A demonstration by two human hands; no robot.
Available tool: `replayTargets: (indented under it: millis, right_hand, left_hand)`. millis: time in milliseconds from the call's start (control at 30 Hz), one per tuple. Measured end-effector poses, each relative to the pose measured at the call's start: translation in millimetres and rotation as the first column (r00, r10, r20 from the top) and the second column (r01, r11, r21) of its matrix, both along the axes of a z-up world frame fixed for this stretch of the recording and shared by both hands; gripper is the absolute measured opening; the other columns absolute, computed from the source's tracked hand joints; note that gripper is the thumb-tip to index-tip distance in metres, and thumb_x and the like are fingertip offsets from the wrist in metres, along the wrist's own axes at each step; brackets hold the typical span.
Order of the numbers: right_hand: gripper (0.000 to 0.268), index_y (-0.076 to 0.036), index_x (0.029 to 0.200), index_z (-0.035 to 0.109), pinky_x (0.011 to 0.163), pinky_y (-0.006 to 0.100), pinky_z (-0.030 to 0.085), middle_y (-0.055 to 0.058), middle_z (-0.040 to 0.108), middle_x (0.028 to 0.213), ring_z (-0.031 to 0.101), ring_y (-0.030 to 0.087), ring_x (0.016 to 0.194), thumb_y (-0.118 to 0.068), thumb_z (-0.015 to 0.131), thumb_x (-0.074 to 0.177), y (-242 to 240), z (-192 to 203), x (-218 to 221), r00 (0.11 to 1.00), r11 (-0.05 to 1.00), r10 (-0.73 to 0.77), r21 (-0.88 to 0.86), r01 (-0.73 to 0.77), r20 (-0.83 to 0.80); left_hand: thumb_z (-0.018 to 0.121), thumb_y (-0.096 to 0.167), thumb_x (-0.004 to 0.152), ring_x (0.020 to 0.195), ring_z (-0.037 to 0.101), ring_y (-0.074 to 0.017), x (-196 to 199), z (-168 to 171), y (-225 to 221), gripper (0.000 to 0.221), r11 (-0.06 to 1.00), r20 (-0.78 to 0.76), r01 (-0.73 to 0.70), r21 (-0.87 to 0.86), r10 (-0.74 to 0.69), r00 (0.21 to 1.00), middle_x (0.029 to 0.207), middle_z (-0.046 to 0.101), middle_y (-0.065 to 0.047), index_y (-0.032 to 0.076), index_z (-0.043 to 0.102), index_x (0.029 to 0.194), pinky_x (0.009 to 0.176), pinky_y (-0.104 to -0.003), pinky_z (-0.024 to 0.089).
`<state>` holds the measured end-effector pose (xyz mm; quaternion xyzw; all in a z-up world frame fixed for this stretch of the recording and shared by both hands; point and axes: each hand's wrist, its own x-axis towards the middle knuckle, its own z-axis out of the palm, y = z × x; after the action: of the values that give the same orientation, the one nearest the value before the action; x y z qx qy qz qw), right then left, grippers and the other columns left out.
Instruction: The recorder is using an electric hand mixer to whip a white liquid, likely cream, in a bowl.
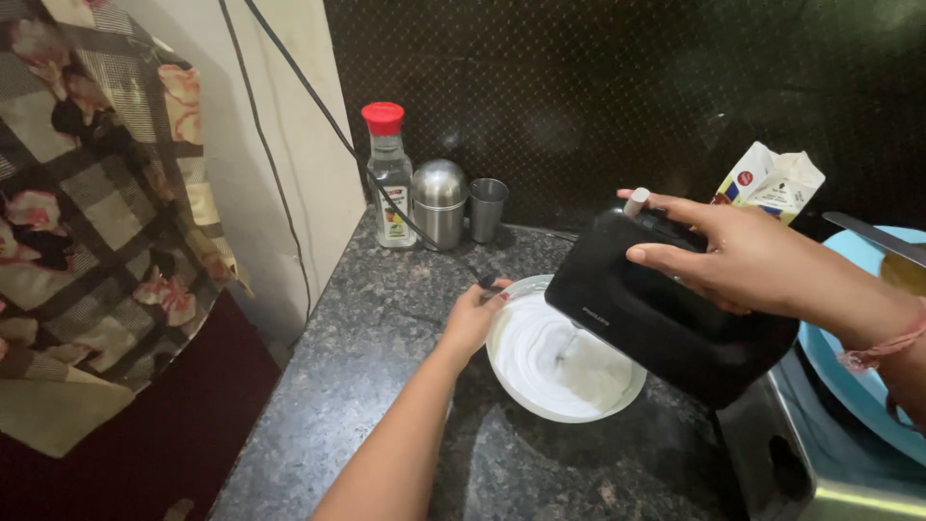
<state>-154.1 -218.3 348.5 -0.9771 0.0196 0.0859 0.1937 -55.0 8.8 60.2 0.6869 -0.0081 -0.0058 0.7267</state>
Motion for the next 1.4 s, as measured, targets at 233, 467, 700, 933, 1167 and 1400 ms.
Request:
replayTargets:
  millis: [233, 467, 700, 933, 1167, 1400]
  right_hand:
    - [0.077, -0.032, 0.162, 0.039, 0.040, 0.037, 0.037, 0.008, 0.048, 0.052, 0.045, 0.019, 0.040, -0.046, 0.072, 0.094, -12, -8, 4, 0.999, 0.998, 0.028, 0.064, -0.029, 0.023]
    - [0.071, -0.026, 0.160, 0.041, 0.042, 0.037, 0.038, 0.012, 0.054, 0.050, 0.048, 0.021, 0.038, -0.051, 0.064, 0.097, -10, -4, 2, 0.998, 0.999, 0.033, 0.034, -0.035, 0.053]
    - [0.055, -0.030, 0.153, 0.052, 0.039, 0.035, 0.037, 0.005, 0.054, 0.049, 0.045, 0.018, 0.036, -0.052, 0.039, 0.105, -10, 1, -4, 0.988, 0.970, 0.127, 0.196, -0.141, 0.085]
    - [0.055, -0.030, 0.150, 0.050, 0.041, 0.035, 0.037, 0.007, 0.052, 0.049, 0.045, 0.018, 0.038, -0.052, 0.045, 0.100, 3, 8, -15, 0.992, 0.981, 0.099, 0.158, -0.112, 0.083]
    - [0.065, -0.022, 0.152, 0.045, 0.041, 0.035, 0.041, 0.005, 0.065, 0.064, 0.050, 0.021, 0.036, -0.052, 0.058, 0.096, -9, -3, -9, 0.982, 0.983, 0.164, 0.064, -0.170, 0.097]
    - [0.058, -0.011, 0.133, 0.038, 0.043, 0.038, 0.046, 0.017, 0.068, 0.065, 0.057, 0.024, 0.043, -0.047, 0.067, 0.098, -11, -9, -8, 0.973, 0.992, 0.125, -0.021, -0.123, 0.195]
  left_hand:
    - [0.067, 0.018, 0.093, 0.094, 0.069, -0.0155, 11, -26, -1, 0.028, 1.000, 0.014, -0.011, -0.017, 0.011, 1.000, 0.104, 0.075, -0.008, 0.012, 0.073, 0.120, 0.084, -0.031, 0.053]
    - [0.071, 0.017, 0.094, 0.095, 0.069, -0.0155, 10, -30, -6, 0.029, 0.992, -0.017, -0.120, 0.037, 0.121, 0.993, 0.105, 0.075, -0.007, 0.011, 0.068, 0.122, 0.084, -0.030, 0.053]
    - [0.068, 0.013, 0.091, 0.092, 0.068, -0.0160, 5, -37, -6, 0.036, 0.989, -0.011, -0.091, -0.114, 0.090, 0.996, 0.103, 0.075, -0.008, 0.017, 0.069, 0.127, 0.082, -0.032, 0.054]
    - [0.069, 0.013, 0.091, 0.095, 0.068, -0.0151, -11, -20, -3, 0.035, 0.992, 0.030, -0.124, -0.012, 0.125, 0.992, 0.106, 0.076, -0.008, 0.017, 0.071, 0.126, 0.084, -0.030, 0.053]
    - [0.069, 0.016, 0.091, 0.097, 0.070, -0.0164, -20, -4, -2, 0.036, 0.988, -0.027, -0.144, 0.054, 0.146, 0.989, 0.106, 0.076, -0.009, 0.020, 0.071, 0.127, 0.086, -0.031, 0.054]
    - [0.070, 0.016, 0.090, 0.092, 0.069, -0.0152, -15, -13, -3, 0.038, 0.989, -0.008, -0.141, 0.050, 0.141, 0.990, 0.102, 0.076, -0.009, 0.022, 0.070, 0.128, 0.082, -0.031, 0.054]
